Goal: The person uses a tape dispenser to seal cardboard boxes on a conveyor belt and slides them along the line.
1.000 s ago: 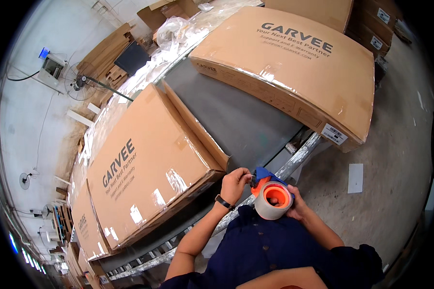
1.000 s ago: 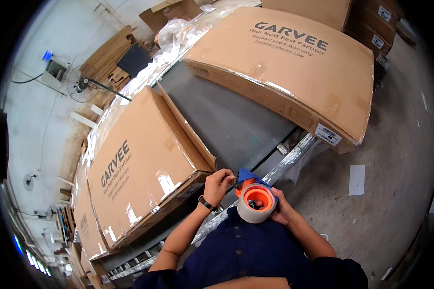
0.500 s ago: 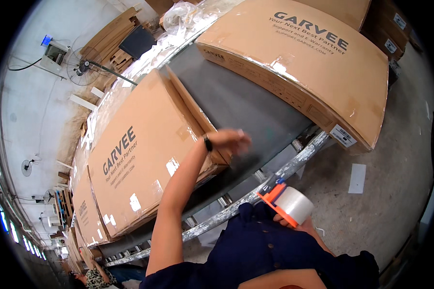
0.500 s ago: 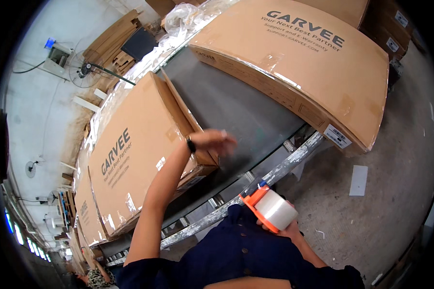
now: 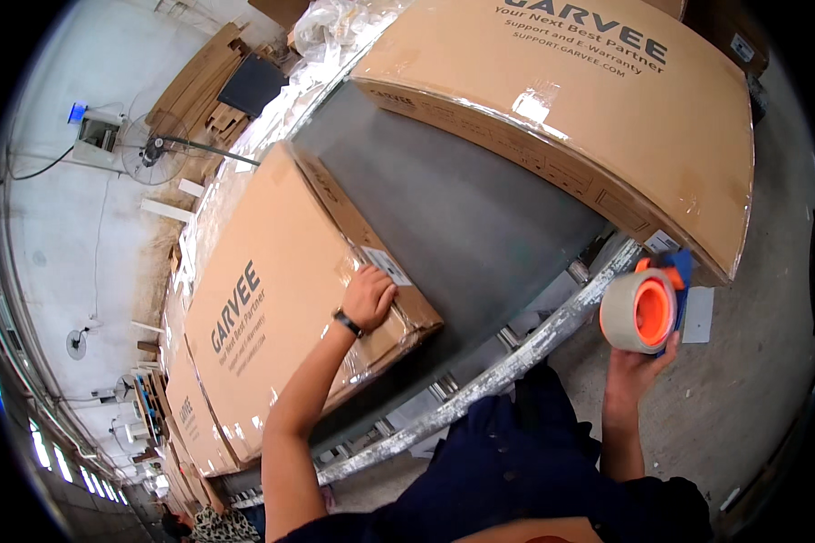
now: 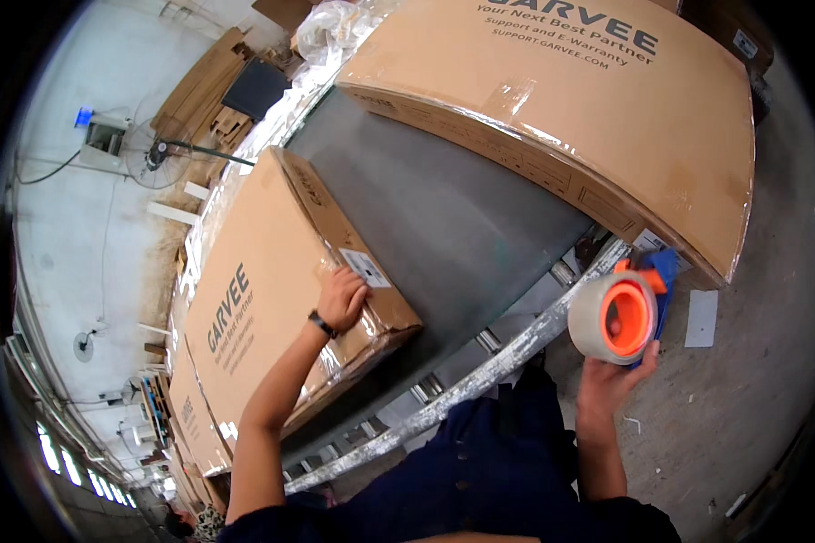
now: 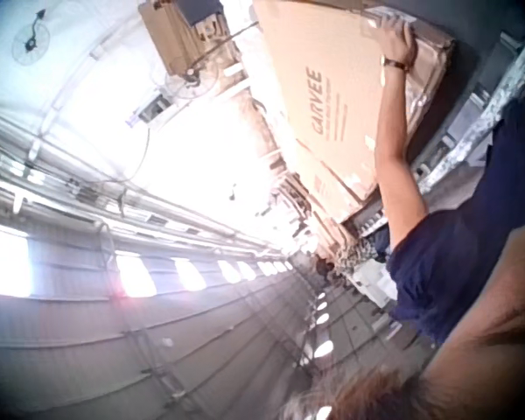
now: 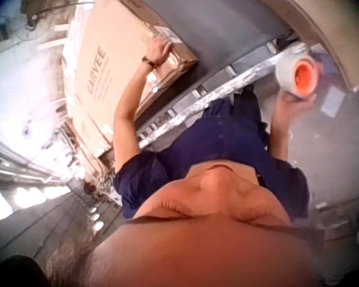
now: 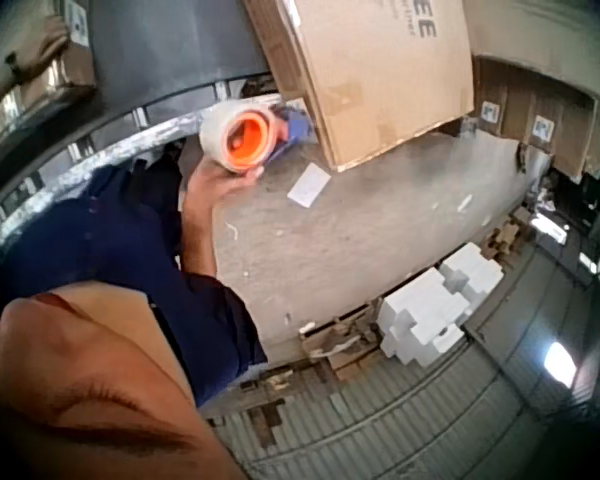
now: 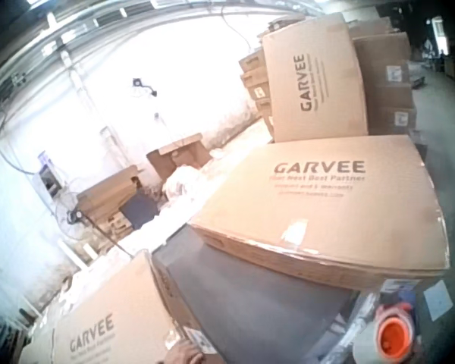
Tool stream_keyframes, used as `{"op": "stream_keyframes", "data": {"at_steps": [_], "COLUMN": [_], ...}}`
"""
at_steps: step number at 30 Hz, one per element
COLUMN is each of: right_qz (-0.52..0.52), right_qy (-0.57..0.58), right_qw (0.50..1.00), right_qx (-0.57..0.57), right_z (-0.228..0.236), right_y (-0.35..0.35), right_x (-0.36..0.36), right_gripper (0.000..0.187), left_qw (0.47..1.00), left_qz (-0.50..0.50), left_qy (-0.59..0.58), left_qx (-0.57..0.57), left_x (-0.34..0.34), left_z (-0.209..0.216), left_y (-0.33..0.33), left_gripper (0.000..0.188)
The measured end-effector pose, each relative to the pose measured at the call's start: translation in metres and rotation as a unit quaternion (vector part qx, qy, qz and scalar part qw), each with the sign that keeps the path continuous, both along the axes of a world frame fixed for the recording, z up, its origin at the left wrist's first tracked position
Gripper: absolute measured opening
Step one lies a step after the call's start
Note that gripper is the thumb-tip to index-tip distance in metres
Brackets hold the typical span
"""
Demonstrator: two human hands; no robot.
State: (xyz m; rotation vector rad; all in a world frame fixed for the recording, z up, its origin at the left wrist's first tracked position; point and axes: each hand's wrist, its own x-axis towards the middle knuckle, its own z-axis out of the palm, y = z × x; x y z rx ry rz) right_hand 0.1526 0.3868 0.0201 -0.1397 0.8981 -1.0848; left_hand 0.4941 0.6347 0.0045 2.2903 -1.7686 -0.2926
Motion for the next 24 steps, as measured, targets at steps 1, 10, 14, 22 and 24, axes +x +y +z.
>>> {"op": "stream_keyframes", "data": {"at_steps": [1, 10, 14, 22, 24], "right_qz": [-0.008, 0.747, 0.802, 0.786, 0.786], "right_qy": [-0.051, -0.146, -0.153, -0.083, -0.107], "right_qw": [0.998, 0.562, 0.531, 0.532, 0.55], "right_qx": [-0.046, -0.325, -0.227, -0.304, -0.262], "right_z": [-0.016, -0.132, -0.126, -0.12, -0.123], "right_y": [-0.003, 0.04, 0.028, 0.046, 0.043], "right_x": [0.017, 0.176, 0.223, 0.15, 0.174], "right_gripper": [0.056, 0.051, 0.06, 0.07, 0.062], "left_qw": [0.999, 0.996, 0.997, 0.997, 0.997], "left_qz": [0.01, 0.055, 0.048, 0.055, 0.05], "left_qy": [0.004, 0.008, 0.02, 0.022, 0.014], "left_qx": [-0.03, -0.07, -0.05, -0.053, -0.055], "left_x": [-0.001, -0.001, 0.003, 0.002, 0.004], "left_z": [-0.002, -0.009, -0.004, -0.001, -0.004], "left_y": [0.003, -0.002, -0.005, -0.001, 0.002], "left_gripper": [0.02, 0.016, 0.019, 0.017, 0.017]}}
